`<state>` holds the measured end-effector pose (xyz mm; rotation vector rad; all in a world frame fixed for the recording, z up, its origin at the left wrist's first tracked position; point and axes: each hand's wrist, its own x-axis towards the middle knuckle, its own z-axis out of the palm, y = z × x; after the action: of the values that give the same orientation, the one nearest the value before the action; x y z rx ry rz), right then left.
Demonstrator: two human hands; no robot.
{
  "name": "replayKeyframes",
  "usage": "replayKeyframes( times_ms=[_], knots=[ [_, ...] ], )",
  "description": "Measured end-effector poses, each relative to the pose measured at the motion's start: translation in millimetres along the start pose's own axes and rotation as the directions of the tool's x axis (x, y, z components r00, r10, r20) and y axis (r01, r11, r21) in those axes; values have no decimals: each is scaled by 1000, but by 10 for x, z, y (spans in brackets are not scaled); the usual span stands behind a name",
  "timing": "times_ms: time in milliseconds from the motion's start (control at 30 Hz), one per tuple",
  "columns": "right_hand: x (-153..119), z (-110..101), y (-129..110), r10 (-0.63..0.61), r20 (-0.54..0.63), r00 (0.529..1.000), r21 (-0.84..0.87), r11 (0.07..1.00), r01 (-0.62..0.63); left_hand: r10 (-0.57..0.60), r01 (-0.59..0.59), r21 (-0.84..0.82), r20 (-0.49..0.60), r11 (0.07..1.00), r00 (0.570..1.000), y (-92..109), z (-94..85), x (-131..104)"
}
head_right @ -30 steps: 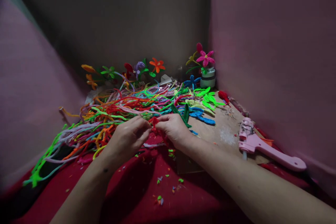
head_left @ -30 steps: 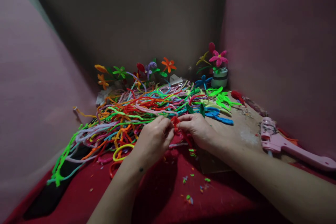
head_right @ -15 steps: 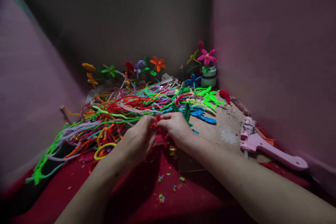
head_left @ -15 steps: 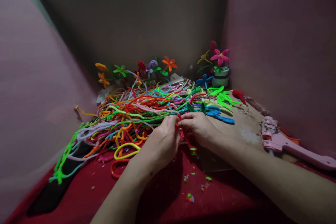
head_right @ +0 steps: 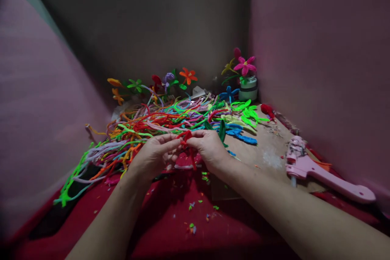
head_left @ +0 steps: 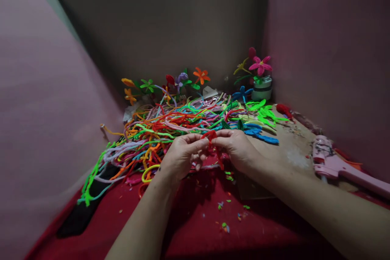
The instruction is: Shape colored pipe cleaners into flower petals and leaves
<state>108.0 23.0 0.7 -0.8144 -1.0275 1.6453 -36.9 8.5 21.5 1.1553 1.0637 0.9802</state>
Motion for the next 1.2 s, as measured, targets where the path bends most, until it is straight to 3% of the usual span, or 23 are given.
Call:
replayKeyframes(
  times_ms=[67,133,200,267,333,400,500,567,633,800,900,1067,1200],
  knots=[
    [-15,2,-8,6,-1,1000,-65,998,-6,45,-41,122,-35,992,998,-5,31,-18],
    [-24,2,-10,13,3,1000,-110,994,-13,165,-124,337,-95,933,982,-4,69,-44],
    [-26,-3,-6,21,13,1000,-121,992,-19,367,-224,603,-123,766,922,-8,101,-73],
    [-19,-11,1,-5,52,999,-91,996,10,532,-286,784,-65,550,845,-16,117,-96],
    [-6,-24,8,-33,101,994,-50,998,38,578,-323,838,12,439,816,-20,117,-108],
    [11,-38,11,-23,144,989,-1,1000,23,576,-365,797,27,481,817,-16,108,-108],
    [38,-59,12,36,196,980,102,993,-57,454,-407,537,50,739,890,-8,96,-93],
    [52,-69,11,69,209,975,177,978,-108,367,-383,347,113,856,923,-13,90,-79],
    [57,-76,12,112,212,971,227,960,-161,357,-379,310,130,872,925,-32,83,-63],
    [59,-81,7,150,228,962,305,927,-217,403,-399,425,85,812,911,-85,63,-36],
    [69,-76,-8,167,183,969,339,914,-222,372,-354,500,67,791,926,-77,65,-54],
    [95,-84,-21,197,153,968,348,906,-240,108,-146,449,110,881,988,-22,48,-92],
    [117,-105,-1,198,150,969,330,914,-238,-19,-47,393,162,918,987,24,-5,-96]
  ],
)
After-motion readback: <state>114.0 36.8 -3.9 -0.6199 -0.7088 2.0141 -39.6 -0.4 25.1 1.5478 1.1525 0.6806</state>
